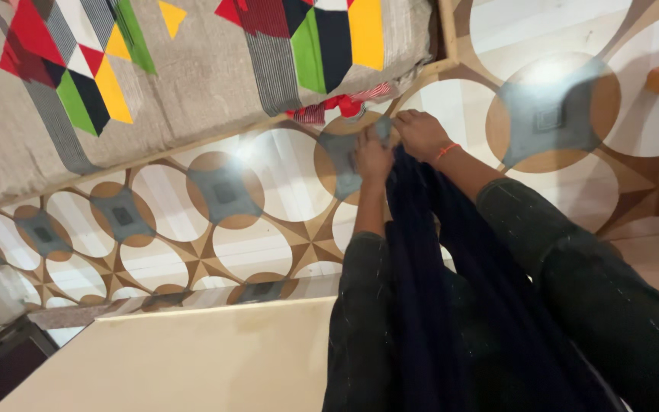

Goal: The person tucks a patterned bedsheet around the mattress edges and corners, then places and smooths a white pillowcase over a pillow on the bed.

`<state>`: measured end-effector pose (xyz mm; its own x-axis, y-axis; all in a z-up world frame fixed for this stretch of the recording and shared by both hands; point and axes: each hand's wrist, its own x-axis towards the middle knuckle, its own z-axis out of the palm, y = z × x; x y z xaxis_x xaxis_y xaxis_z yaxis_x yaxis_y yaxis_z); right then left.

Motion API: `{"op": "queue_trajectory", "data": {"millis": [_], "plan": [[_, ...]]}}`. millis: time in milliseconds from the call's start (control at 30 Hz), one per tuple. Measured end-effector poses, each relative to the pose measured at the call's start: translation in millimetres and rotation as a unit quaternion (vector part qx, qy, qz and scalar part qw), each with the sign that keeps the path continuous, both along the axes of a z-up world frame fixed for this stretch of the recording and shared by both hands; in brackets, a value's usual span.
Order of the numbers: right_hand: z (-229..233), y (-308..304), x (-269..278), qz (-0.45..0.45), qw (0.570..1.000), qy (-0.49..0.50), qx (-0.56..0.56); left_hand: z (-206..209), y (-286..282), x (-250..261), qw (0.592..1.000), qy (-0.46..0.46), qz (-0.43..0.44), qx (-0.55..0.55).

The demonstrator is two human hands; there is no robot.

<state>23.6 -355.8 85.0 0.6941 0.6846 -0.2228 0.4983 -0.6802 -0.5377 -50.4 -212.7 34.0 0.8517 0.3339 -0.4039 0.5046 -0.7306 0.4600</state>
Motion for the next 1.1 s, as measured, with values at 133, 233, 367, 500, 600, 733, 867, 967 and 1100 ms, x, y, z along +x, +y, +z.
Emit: {"op": "queue_trajectory", "data": {"millis": [133,233,367,500,600,733,867,967,1100], "plan": [[-13,27,1,-0.005,0.997,-0.072,0.042,4,35,17,0.992,-0.028,-0.098,0.078],[-30,38,9,-0.031,0.992,-0.122,0.006,5,49,45,0.984,-0.034,-0.153,0.089],[-33,35,22,-0.052,0.994,-0.080,-0.052,23,54,55,0.983,-0.032,-0.175,0.052],[-24,35,15,-0.048,0.994,-0.075,-0.059,30,52,57,0.983,-0.050,-0.175,0.026],[-15,36,19,-0.057,0.994,-0.080,-0.047,30,55,59,0.977,-0.051,-0.206,0.030],[-15,39,33,-0.046,0.992,-0.085,-0.075,9,59,68,0.969,-0.055,-0.234,0.056],[-26,39,35,-0.041,0.994,-0.024,-0.095,-17,61,67,0.971,-0.011,-0.234,0.050],[-45,47,46,-0.027,0.991,-0.055,-0.123,-28,55,80,0.970,0.006,-0.232,0.072],[-59,48,58,-0.020,0.983,0.100,-0.149,-36,33,104,0.962,0.193,-0.186,0.050]]}}
